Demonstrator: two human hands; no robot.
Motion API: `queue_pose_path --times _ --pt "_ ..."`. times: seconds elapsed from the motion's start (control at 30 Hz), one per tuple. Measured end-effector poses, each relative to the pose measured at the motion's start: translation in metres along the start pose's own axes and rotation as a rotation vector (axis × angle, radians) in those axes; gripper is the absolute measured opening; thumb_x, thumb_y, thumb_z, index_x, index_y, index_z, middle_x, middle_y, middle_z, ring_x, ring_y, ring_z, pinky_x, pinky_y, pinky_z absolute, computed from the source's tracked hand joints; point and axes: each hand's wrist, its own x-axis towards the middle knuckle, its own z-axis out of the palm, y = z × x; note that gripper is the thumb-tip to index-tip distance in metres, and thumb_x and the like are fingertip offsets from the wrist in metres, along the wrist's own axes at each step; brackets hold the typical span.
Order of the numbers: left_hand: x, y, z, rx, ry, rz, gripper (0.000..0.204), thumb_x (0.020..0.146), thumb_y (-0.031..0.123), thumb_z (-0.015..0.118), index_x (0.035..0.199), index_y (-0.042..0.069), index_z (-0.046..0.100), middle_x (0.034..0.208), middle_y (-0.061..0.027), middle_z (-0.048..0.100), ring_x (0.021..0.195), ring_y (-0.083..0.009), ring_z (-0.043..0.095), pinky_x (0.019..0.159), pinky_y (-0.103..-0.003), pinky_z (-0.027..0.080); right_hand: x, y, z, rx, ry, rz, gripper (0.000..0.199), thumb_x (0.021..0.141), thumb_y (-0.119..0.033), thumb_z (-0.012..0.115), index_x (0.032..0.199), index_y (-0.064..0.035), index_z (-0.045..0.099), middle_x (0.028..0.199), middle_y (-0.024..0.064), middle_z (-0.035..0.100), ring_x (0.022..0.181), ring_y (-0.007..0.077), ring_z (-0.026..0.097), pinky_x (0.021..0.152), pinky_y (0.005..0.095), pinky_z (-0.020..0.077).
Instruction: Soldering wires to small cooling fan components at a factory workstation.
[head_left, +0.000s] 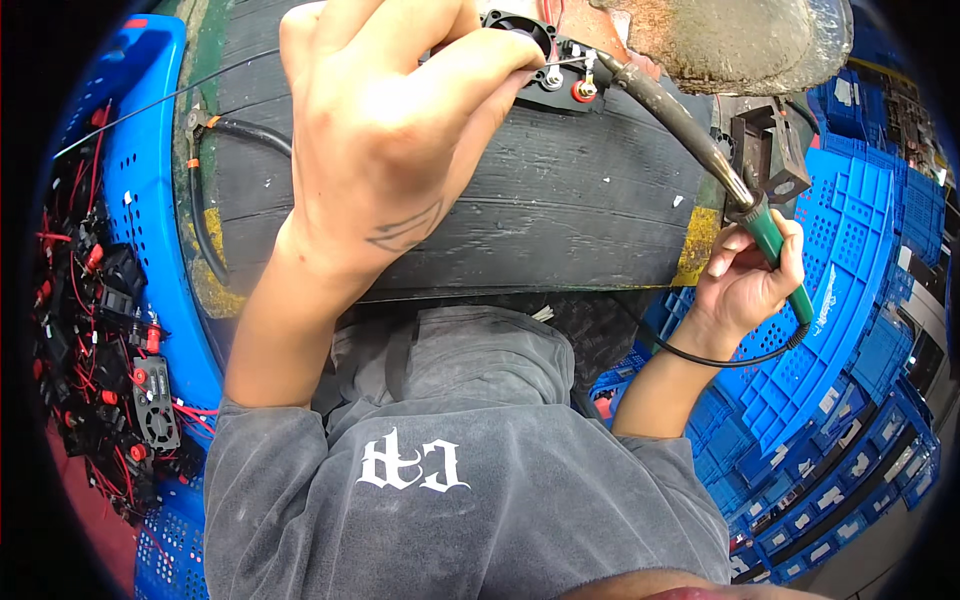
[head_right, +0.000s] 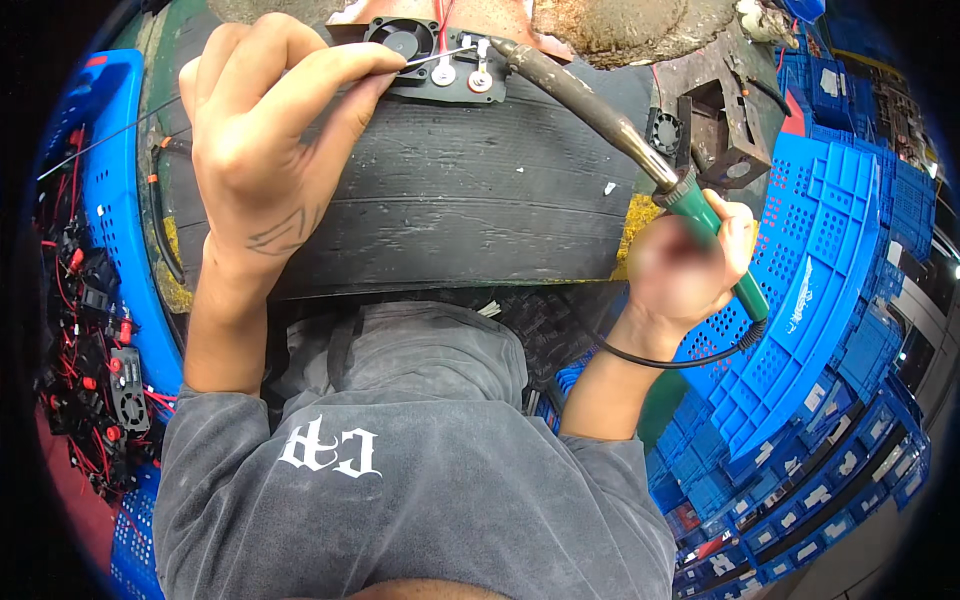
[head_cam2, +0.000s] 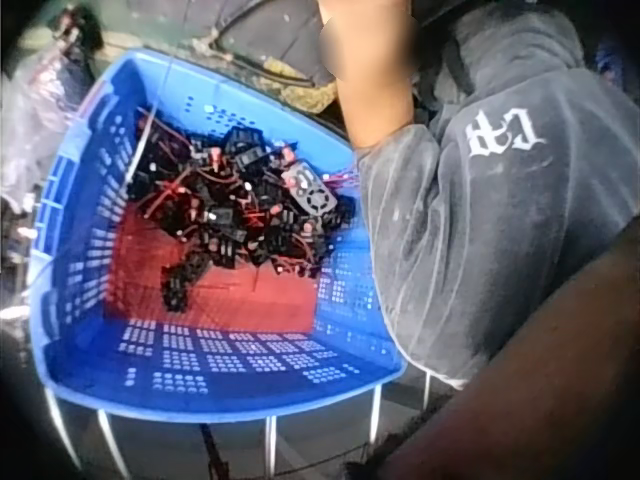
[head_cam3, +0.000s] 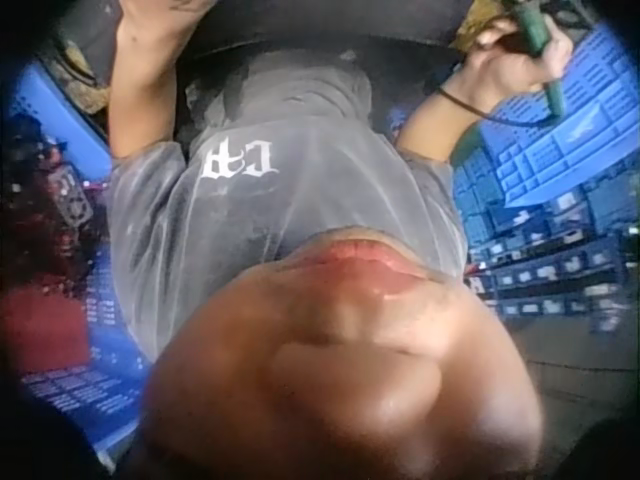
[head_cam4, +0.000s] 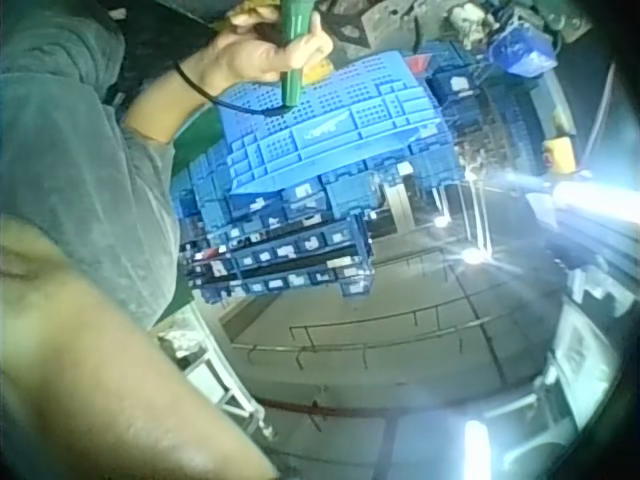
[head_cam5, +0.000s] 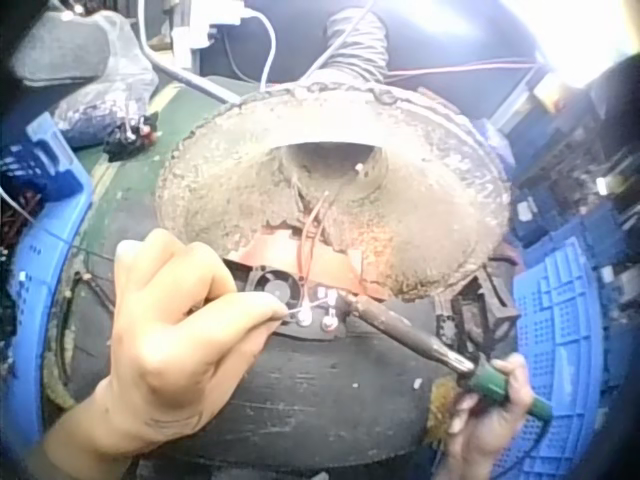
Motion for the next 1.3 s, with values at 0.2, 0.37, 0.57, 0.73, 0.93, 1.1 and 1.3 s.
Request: queue_pose_path --times 0.2,0.37,0.57,0.73,0.93,1.1,1.3 --pt "0.003 -0.002 0.002 -0.034 0.039 0.053 0.022 0.060 0.003 0.077 0.079 0.010 0.070 0.065 0.0017 0.048 0.063 -0.0180 0.044 0.064 -0.032 0.029 -0.003 0.000 -0.003 0.061 0.008 0.003 0.037 0.097 -0.035 0.045 0.100 -0.0022 0.062 0.064 0.0119 0.062 0.038 0.0166 0.048 0.035 0.0237 0.0360" --pt "-0.002 -0.024 0.004 0.031 0.075 0.347 0.017 0.072 0.007 0.077 0.086 0.014 0.074 0.067 0.0023 0.050 0.063 -0.0152 0.046 0.063 -0.030 0.032 -0.010 0.003 -0.014 0.269 0.017 0.062 0.040 0.097 -0.037 0.046 0.103 -0.0016 0.064 0.065 0.0117 0.062 0.039 0.0140 0.047 0.034 0.0224 0.0345" --pt "-0.011 -0.021 0.005 -0.066 0.090 0.046 0.026 0.084 0.000 0.068 0.107 0.011 0.071 0.060 0.0007 0.039 0.055 -0.0064 0.039 0.054 -0.021 0.037 -0.026 0.003 -0.025 0.396 0.077 0.100 0.039 0.096 -0.037 0.048 0.103 -0.0022 0.064 0.067 0.0121 0.061 0.039 0.0136 0.045 0.033 0.0221 0.0336" --pt "-0.013 -0.017 -0.022 0.089 -0.317 -0.094 0.026 0.076 0.010 0.073 0.101 0.016 0.069 0.072 -0.0022 0.053 0.065 -0.0192 0.053 0.062 -0.032 0.043 -0.042 -0.005 -0.059 0.391 0.107 0.035 0.037 0.095 -0.036 0.051 0.104 -0.0023 0.063 0.069 0.0142 0.062 0.039 0.0142 0.044 0.033 0.0218 0.0333" --pt "-0.016 -0.022 -0.019 0.316 -0.389 0.087 0.045 0.074 0.011 0.075 0.115 0.012 0.056 0.099 -0.0115 0.054 0.093 -0.0319 0.060 0.078 -0.039 0.051 -0.069 -0.009 -0.094 0.352 0.257 -0.014 0.038 0.095 -0.036 0.052 0.099 0.0004 0.061 0.069 0.0142 0.061 0.038 0.0131 0.043 0.034 0.0216 0.0332" --pt "0.005 -0.014 -0.007 0.377 -0.359 0.209 0.049 0.074 0.014 0.076 0.119 0.012 0.056 0.097 -0.0107 0.056 0.094 -0.0316 0.060 0.079 -0.039 0.051 -0.087 0.000 -0.119 0.383 0.290 -0.037 0.040 0.097 -0.036 0.050 0.099 0.0026 0.061 0.068 0.0122 0.060 0.038 0.0114 0.041 0.035 0.0207 0.0323" --pt "0.014 -0.015 0.002 0.445 -0.395 0.228 0.047 0.078 0.021 0.074 0.121 0.012 0.056 0.099 -0.0120 0.063 0.095 -0.0321 0.062 0.081 -0.040 0.051 -0.106 0.004 -0.133 0.463 0.312 -0.050 0.040 0.097 -0.036 0.050 0.099 0.0022 0.061 0.067 0.0108 0.058 0.039 0.0114 0.042 0.036 0.0206 0.0317"
